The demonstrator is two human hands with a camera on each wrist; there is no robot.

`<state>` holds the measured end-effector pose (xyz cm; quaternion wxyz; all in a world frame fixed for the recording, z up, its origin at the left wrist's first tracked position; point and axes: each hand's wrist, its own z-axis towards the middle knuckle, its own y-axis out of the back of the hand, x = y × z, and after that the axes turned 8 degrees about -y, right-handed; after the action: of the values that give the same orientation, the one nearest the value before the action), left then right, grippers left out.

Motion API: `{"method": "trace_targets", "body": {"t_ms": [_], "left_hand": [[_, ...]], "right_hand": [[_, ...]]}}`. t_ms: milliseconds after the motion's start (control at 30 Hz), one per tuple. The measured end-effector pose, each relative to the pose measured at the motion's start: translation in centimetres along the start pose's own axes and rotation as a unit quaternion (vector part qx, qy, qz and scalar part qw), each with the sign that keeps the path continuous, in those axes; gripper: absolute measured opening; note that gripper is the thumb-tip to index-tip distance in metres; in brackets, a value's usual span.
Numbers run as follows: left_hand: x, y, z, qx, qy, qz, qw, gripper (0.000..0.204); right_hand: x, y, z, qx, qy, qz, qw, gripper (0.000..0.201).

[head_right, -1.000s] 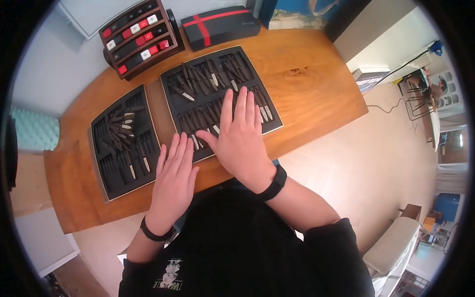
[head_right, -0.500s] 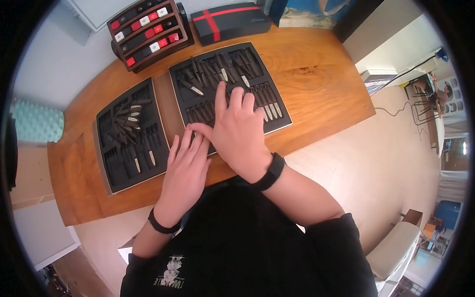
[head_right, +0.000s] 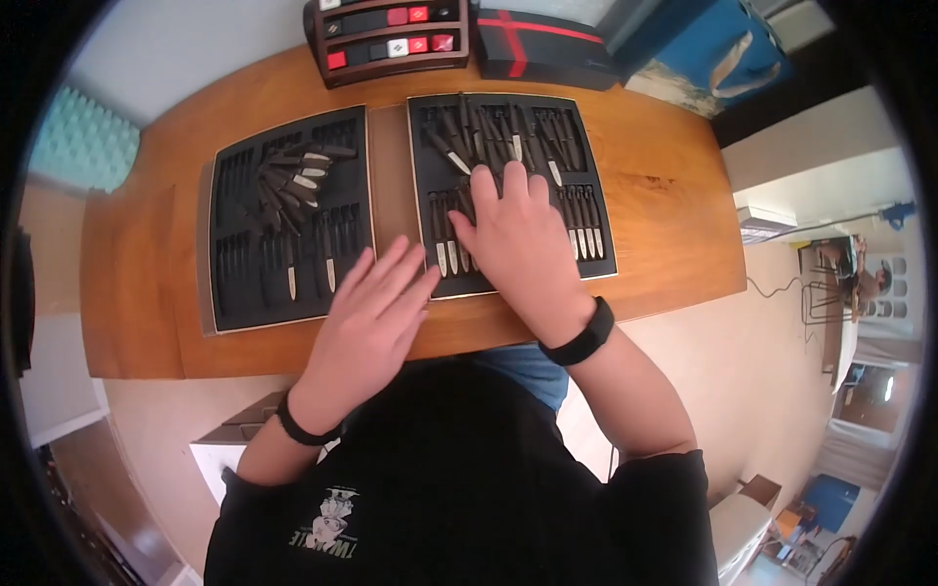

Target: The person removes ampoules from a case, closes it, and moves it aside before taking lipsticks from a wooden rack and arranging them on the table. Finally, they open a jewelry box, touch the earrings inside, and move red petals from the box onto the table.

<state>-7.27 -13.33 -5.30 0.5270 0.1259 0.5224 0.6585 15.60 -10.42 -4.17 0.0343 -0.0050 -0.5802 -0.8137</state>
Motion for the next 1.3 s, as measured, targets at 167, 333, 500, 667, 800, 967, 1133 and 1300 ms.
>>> {"method": "trace_targets", "body": {"t_ms": [167,333,500,667,800,967,1133,1300], "left_hand": [[1.7,2.9,-3.8,-0.028,0.065,0.076,0.995,0.047],[3.7,3.3,-7.4,-0.092,0.125,0.094,0.983,0.047],[3.3,3.4,-6.9,-0.098,0.112,0.102,0.984,0.046],[3.7,3.3,-7.3,-0.113,0.1,0.099,0.984,0.041],[3.8,3.5,-7.2,-0.127,0.091,0.091,0.983,0.035],[3.7,3.4,-7.4,-0.135,0.098,0.075,0.983,0.036],[3.8,3.3,-7.5,-0.132,0.1,0.076,0.983,0.036],[3.7,3.3,-7.5,-0.131,0.099,0.073,0.984,0.036]], "right_hand": [[-1.3,0.6,0.9,0.031,0.048,0.033,0.998,0.032],[-1.5,1.0,1.4,0.061,0.084,0.022,0.994,0.028],[0.1,1.4,1.0,0.099,0.059,-0.025,0.993,0.024],[0.6,1.5,1.5,0.127,0.012,0.018,0.992,0.021],[-0.1,1.1,1.7,0.11,0.027,0.056,0.992,0.028],[-0.3,1.5,2.4,0.122,0.051,0.057,0.99,0.037],[-0.5,1.7,3.2,0.153,0.058,0.086,0.983,0.043],[-0.5,1.9,3.4,0.17,0.024,0.118,0.978,0.041]]}}
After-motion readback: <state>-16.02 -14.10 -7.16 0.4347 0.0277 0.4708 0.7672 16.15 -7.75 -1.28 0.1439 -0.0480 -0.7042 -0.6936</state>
